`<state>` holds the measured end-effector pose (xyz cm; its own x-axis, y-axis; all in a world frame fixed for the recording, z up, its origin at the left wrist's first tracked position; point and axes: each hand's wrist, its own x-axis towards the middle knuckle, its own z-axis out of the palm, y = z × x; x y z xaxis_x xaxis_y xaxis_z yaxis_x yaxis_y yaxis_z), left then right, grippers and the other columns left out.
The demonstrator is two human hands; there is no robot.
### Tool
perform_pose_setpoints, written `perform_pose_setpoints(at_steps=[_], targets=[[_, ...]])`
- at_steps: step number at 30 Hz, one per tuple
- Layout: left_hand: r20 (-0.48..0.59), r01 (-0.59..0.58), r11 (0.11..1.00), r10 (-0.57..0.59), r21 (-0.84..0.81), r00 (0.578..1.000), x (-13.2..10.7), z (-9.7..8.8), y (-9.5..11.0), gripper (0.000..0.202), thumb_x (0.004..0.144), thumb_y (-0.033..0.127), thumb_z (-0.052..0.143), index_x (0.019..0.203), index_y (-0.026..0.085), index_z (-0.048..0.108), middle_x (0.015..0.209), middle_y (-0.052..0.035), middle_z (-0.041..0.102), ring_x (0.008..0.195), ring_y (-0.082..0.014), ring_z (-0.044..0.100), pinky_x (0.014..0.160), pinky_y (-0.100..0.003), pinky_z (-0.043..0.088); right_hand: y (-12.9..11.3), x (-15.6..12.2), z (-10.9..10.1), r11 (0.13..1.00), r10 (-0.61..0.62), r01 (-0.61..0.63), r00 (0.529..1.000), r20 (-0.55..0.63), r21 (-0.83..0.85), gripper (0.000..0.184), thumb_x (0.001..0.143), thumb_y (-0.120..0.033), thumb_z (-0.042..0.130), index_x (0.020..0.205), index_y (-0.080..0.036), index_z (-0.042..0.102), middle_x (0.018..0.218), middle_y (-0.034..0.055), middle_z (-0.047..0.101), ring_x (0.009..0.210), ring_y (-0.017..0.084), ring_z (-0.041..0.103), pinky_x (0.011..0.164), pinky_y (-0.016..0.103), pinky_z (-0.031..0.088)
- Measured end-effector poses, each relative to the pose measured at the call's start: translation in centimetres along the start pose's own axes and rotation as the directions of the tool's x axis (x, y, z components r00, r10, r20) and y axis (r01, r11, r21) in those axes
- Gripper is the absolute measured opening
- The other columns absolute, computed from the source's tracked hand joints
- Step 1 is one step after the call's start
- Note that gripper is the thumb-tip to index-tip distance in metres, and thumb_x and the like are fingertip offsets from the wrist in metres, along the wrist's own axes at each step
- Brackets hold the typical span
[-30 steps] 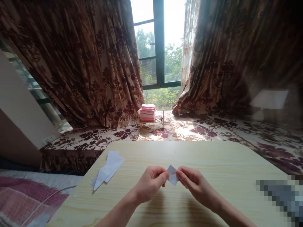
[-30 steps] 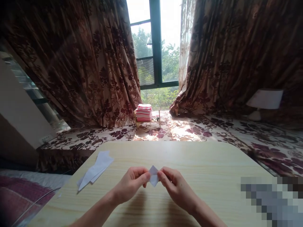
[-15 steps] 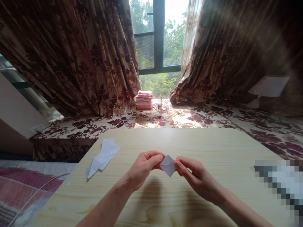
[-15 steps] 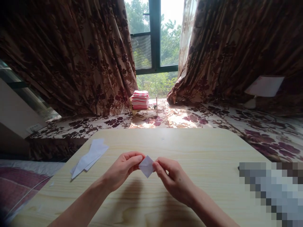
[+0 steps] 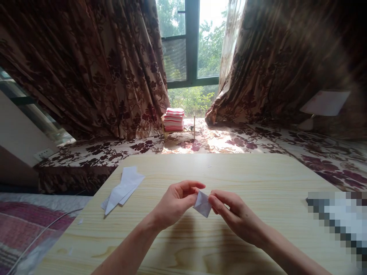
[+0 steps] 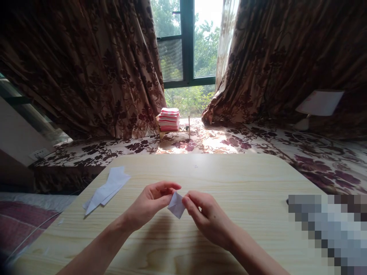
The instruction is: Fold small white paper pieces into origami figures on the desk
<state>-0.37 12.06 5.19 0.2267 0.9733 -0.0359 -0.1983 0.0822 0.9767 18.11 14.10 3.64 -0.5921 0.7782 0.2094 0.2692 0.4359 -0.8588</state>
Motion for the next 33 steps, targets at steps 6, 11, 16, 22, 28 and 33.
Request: perform_pose_setpoints(at_steps=[6,11,16,22,28,33], targets=[[0.001,-0.032,0.999,0.032,0.036,0.999,-0.16,0.17,-0.06,0.013,0.074,0.024,0.071,0.082,0.015,0.072,0.074,-0.0027,0.068,0.068,-0.012,0.057,0.064,-0.023,0.042,-0.17,0.08,-0.03,0.999,0.01,-0.01,1.0,0.002,-0.035,0.039,0.095,-0.042,0.033,0.063,-0.021,0.039,0.062,-0.0021,0.042,0.06,0.013,0.041,0.057,0.025,0.034],[-0.092,-0.033,0.994,0.043,0.105,0.995,-0.2,0.26,0.42,0.012,0.072,0.025,0.071,0.078,0.014,0.072,0.07,-0.002,0.067,0.065,-0.0125,0.055,0.062,-0.023,0.041,-0.43,0.03,-0.31,0.997,-0.04,0.037,0.999,-0.031,-0.07,0.028,0.094,-0.039,0.04,0.079,-0.02,0.055,0.071,0.0013,0.054,0.066,0.015,0.049,0.061,0.027,0.039],[-0.073,-0.039,0.991,0.048,0.125,0.996,-0.06,0.34,0.29,0.015,0.076,0.028,0.068,0.081,0.014,0.073,0.077,-0.0041,0.069,0.07,-0.0144,0.057,0.067,-0.024,0.042,-0.44,0.06,-0.09,0.994,-0.08,0.073,0.994,-0.079,-0.082,0.023,0.092,-0.033,0.045,0.078,-0.019,0.056,0.069,0.0013,0.053,0.064,0.015,0.05,0.06,0.027,0.041],[-0.092,-0.031,0.999,0.034,0.031,0.995,-0.03,0.44,0.02,0.018,0.071,0.028,0.074,0.082,0.014,0.069,0.075,-0.0027,0.068,0.07,-0.0135,0.057,0.067,-0.024,0.042,-0.02,0.31,-0.02,0.996,-0.082,0.076,0.988,-0.131,-0.052,0.024,0.092,-0.03,0.044,0.077,-0.018,0.058,0.071,0.0027,0.056,0.066,0.015,0.051,0.062,0.028,0.042],[-0.122,-0.026,0.994,0.039,0.108,0.992,-0.1,0.58,0.36,0.022,0.073,0.034,0.072,0.077,0.012,0.072,0.074,-0.0044,0.069,0.069,-0.0145,0.056,0.067,-0.025,0.042,-0.15,0.18,-0.04,0.999,-0.038,0.041,0.99,-0.133,0.02,0.027,0.092,-0.034,0.045,0.076,-0.018,0.059,0.072,0.0026,0.057,0.069,0.016,0.053,0.063,0.027,0.042],[-0.174,-0.013,0.999,0.021,0.051,0.985,-0.05,0.58,0.31,0.023,0.07,0.034,0.074,0.077,0.013,0.072,0.072,-0.0038,0.069,0.065,-0.0136,0.055,0.064,-0.024,0.04,-0.62,0.26,-0.03,0.985,0.066,-0.06,0.997,-0.034,0.162,0.025,0.089,-0.039,0.05,0.081,-0.018,0.061,0.076,0.003,0.061,0.07,0.015,0.054,0.064,0.027,0.044]])
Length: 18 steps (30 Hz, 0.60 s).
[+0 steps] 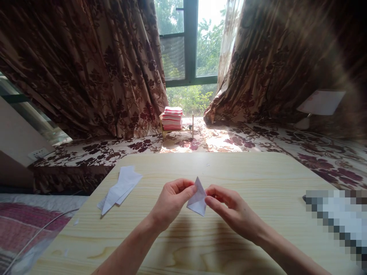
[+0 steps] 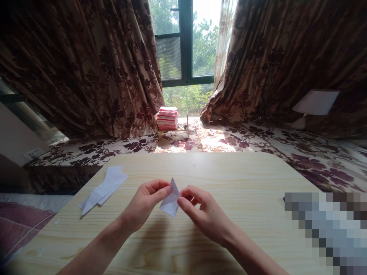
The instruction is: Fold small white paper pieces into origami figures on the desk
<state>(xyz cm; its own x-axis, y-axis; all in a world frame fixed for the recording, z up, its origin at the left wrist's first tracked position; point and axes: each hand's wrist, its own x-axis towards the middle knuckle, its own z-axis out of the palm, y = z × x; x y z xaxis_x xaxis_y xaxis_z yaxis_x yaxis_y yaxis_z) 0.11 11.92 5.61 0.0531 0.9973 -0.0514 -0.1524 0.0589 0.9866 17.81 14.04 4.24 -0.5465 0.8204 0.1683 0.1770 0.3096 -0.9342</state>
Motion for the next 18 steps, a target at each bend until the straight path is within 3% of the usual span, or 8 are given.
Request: perform_pose_setpoints(at_steps=[5,11,18], targets=[[-0.002,0.037,0.998,-0.037,-0.041,0.999,-0.02,-0.05,-0.19,0.024,0.07,0.035,0.074,0.077,0.012,0.072,0.072,-0.0043,0.069,0.065,-0.0137,0.055,0.063,-0.025,0.039,-0.01,0.15,0.2,0.99,0.056,-0.061,0.998,0.043,0.125,0.024,0.086,-0.039,0.055,0.082,-0.017,0.063,0.077,0.0036,0.062,0.072,0.016,0.056,0.064,0.026,0.046],[-0.014,0.071,0.992,-0.073,-0.108,0.997,0.02,-0.07,-0.23,0.024,0.069,0.032,0.075,0.081,0.012,0.071,0.074,-0.0042,0.068,0.067,-0.013,0.055,0.064,-0.025,0.039,0.08,0.08,0.38,0.992,0.042,-0.046,0.999,0.035,0.12,0.019,0.086,-0.034,0.056,0.082,-0.017,0.063,0.078,0.004,0.063,0.073,0.016,0.057,0.066,0.027,0.046],[-0.03,0.047,0.994,-0.05,-0.097,0.998,0.04,-0.02,-0.28,0.024,0.069,0.032,0.075,0.08,0.012,0.071,0.074,-0.0039,0.068,0.066,-0.0122,0.054,0.063,-0.024,0.039,-0.33,0.12,0.35,0.994,0.036,-0.037,0.999,0.012,0.107,0.022,0.086,-0.035,0.054,0.08,-0.017,0.064,0.071,0.0019,0.06,0.063,0.012,0.049,0.056,0.024,0.041]])
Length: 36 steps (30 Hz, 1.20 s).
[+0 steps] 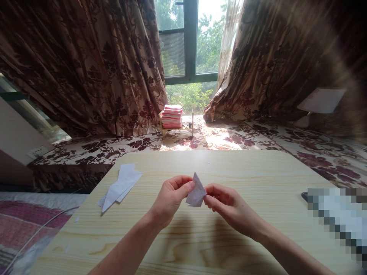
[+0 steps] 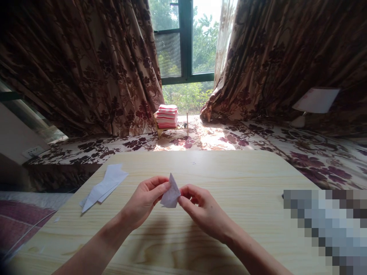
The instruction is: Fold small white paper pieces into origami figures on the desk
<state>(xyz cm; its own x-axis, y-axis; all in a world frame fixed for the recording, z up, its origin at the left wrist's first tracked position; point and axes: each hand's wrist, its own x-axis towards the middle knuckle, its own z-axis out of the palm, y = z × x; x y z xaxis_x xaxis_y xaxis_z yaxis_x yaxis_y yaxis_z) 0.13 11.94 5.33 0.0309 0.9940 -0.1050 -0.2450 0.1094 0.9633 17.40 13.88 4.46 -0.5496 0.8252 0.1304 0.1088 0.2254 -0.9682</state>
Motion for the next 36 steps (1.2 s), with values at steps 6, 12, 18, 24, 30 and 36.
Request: perform_pose_setpoints(at_steps=[6,12,18,24,30,36], targets=[[-0.038,-0.012,1.0,0.012,0.0,0.999,-0.06,0.22,0.09,0.02,0.066,0.029,0.076,0.077,0.013,0.071,0.074,-0.0035,0.069,0.068,-0.0133,0.056,0.066,-0.024,0.04,0.06,0.02,-0.06,1.0,0.01,-0.01,1.0,-0.02,0.008,0.024,0.084,-0.039,0.055,0.078,-0.017,0.063,0.066,0.0003,0.057,0.061,0.012,0.049,0.055,0.023,0.041],[-0.039,0.018,0.999,-0.02,-0.034,0.999,-0.14,0.37,0.16,0.021,0.066,0.028,0.076,0.077,0.012,0.069,0.073,-0.003,0.067,0.067,-0.0116,0.054,0.065,-0.024,0.039,0.02,0.01,-0.04,1.0,-0.003,0.004,1.0,-0.015,0.002,0.022,0.084,-0.037,0.054,0.077,-0.017,0.062,0.066,0.0002,0.058,0.061,0.013,0.05,0.055,0.024,0.04],[-0.036,0.022,0.998,-0.024,-0.055,0.999,-0.11,0.27,0.02,0.021,0.065,0.028,0.076,0.078,0.012,0.069,0.072,-0.0025,0.067,0.067,-0.0116,0.054,0.065,-0.024,0.039,-0.02,-0.04,-0.05,1.0,0.009,-0.009,1.0,0.005,-0.003,0.019,0.084,-0.032,0.053,0.079,-0.017,0.063,0.068,0.0,0.058,0.062,0.012,0.05,0.056,0.023,0.04],[-0.03,0.01,0.998,-0.012,-0.055,0.999,-0.08,0.39,-0.04,0.022,0.065,0.026,0.076,0.079,0.011,0.069,0.075,-0.0035,0.067,0.068,-0.0122,0.056,0.067,-0.024,0.04,-0.04,0.0,-0.09,1.0,0.024,-0.024,1.0,-0.002,0.009,0.017,0.083,-0.03,0.053,0.075,-0.017,0.061,0.065,-0.001,0.054,0.061,0.012,0.047,0.056,0.023,0.038],[-0.07,-0.014,0.996,0.008,-0.087,0.998,-0.19,0.8,0.05,0.025,0.064,0.024,0.077,0.08,0.013,0.062,0.073,-0.0006,0.066,0.065,-0.0096,0.055,0.063,-0.022,0.041,0.2,-0.01,-0.18,0.996,0.057,-0.058,0.998,0.014,0.061,0.019,0.084,-0.032,0.052,0.074,-0.016,0.057,0.064,-0.0023,0.049,0.061,0.011,0.045,0.057,0.023,0.037],[-0.088,-0.082,0.996,0.079,-0.038,0.993,-0.23,0.73,-0.15,0.025,0.068,0.022,0.074,0.082,0.016,0.054,0.067,0.0027,0.063,0.062,-0.0075,0.053,0.061,-0.02,0.039,0.48,-0.09,-0.16,0.996,0.059,-0.059,0.998,0.01,0.061,0.026,0.087,-0.038,0.051,0.074,-0.016,0.056,0.065,-0.0021,0.049,0.061,0.011,0.043,0.056,0.023,0.035]])
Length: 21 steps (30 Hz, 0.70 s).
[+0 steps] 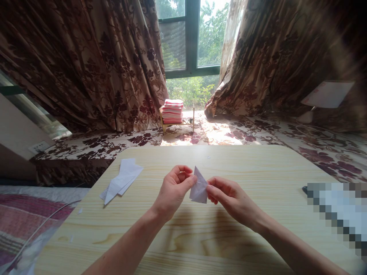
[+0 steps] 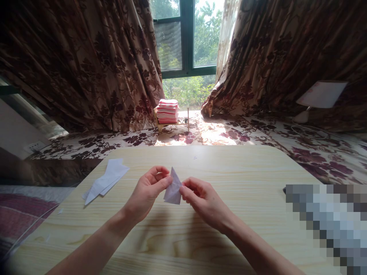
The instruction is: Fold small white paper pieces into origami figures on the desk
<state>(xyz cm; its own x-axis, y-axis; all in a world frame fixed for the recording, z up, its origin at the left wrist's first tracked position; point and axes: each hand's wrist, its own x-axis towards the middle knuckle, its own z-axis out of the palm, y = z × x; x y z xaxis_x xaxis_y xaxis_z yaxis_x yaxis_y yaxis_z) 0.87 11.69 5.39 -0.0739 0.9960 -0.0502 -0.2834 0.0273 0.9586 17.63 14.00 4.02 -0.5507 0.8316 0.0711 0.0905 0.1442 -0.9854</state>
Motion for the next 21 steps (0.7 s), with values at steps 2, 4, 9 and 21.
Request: perform_pose_setpoints(at_steps=[2,4,9,21], targets=[[0.007,-0.017,1.0,0.017,0.012,1.0,0.03,-0.06,-0.11,0.024,0.07,0.022,0.073,0.082,0.016,0.053,0.066,0.0037,0.062,0.061,-0.0071,0.052,0.06,-0.019,0.039,0.01,0.0,0.04,1.0,-0.01,0.01,1.0,0.004,0.002,0.027,0.087,-0.039,0.052,0.074,-0.016,0.056,0.065,-0.0022,0.049,0.06,0.011,0.043,0.056,0.023,0.035],[0.016,-0.02,1.0,0.02,0.019,1.0,0.03,-0.1,-0.17,0.022,0.071,0.022,0.071,0.081,0.016,0.052,0.065,0.0041,0.061,0.059,-0.0066,0.05,0.058,-0.019,0.038,0.0,0.0,0.09,1.0,-0.015,0.015,1.0,0.011,0.005,0.026,0.087,-0.039,0.053,0.074,-0.016,0.056,0.065,-0.0021,0.049,0.06,0.011,0.043,0.056,0.024,0.036],[0.087,-0.031,0.996,0.023,0.089,0.996,-0.25,-0.03,-0.09,0.017,0.074,0.021,0.067,0.084,0.014,0.055,0.072,-0.0001,0.064,0.065,-0.0091,0.054,0.062,-0.022,0.041,0.23,0.11,-0.03,1.0,-0.02,0.02,0.998,-0.055,0.0,0.028,0.087,-0.041,0.054,0.077,-0.016,0.058,0.065,-0.0016,0.05,0.06,0.011,0.044,0.056,0.025,0.036],[0.163,-0.193,0.925,0.146,0.327,0.976,-0.23,-0.26,-0.34,0.026,0.076,0.016,0.062,0.101,0.014,0.058,0.09,-0.0076,0.066,0.084,-0.0184,0.06,0.08,-0.034,0.048,0.99,0.68,-0.18,0.999,-0.039,0.043,0.981,-0.188,0.017,0.03,0.085,-0.044,0.056,0.079,-0.015,0.06,0.065,-0.0014,0.051,0.06,0.012,0.046,0.056,0.025,0.038]])
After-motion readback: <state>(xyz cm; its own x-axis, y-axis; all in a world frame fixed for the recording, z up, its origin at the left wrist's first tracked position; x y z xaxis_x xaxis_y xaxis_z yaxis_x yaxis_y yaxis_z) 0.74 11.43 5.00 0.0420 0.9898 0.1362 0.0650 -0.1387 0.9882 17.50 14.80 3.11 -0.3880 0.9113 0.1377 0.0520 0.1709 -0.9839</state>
